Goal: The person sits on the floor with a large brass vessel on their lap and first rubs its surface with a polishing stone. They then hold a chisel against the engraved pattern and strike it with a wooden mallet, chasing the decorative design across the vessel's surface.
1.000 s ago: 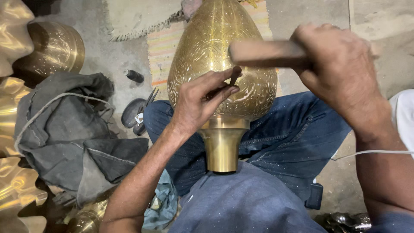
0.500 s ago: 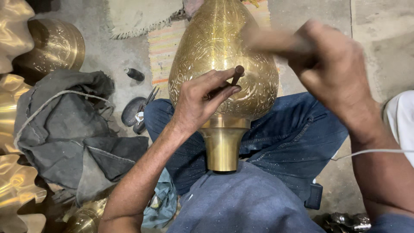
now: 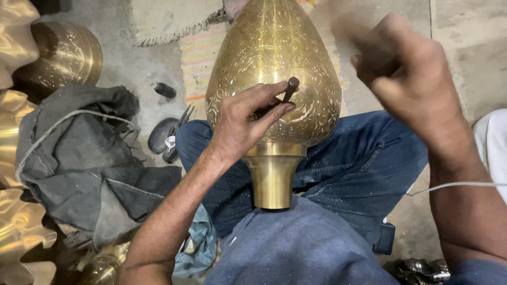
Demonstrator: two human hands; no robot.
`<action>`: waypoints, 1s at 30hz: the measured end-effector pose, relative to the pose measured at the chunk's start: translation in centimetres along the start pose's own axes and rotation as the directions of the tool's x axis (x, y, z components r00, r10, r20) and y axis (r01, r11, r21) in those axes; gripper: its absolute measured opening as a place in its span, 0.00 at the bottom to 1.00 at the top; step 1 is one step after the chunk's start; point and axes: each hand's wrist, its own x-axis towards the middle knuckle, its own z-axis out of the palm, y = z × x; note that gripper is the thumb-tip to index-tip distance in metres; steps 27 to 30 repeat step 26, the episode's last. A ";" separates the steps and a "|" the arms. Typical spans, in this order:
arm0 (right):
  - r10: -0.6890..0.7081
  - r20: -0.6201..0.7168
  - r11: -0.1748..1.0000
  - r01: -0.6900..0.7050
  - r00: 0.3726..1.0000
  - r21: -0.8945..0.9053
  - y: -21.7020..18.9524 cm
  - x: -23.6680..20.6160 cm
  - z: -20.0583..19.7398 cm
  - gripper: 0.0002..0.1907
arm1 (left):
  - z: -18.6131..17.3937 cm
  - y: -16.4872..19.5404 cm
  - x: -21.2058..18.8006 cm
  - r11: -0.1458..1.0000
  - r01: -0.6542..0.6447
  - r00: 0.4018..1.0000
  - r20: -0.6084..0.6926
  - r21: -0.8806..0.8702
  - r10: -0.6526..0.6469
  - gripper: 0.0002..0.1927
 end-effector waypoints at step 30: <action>-0.052 0.115 0.868 0.101 0.992 -0.486 -1.0 -0.1 -0.5 0.13 | -0.3 0.5 -0.1 1.000 0.028 0.999 -0.015 0.000 -0.028 0.19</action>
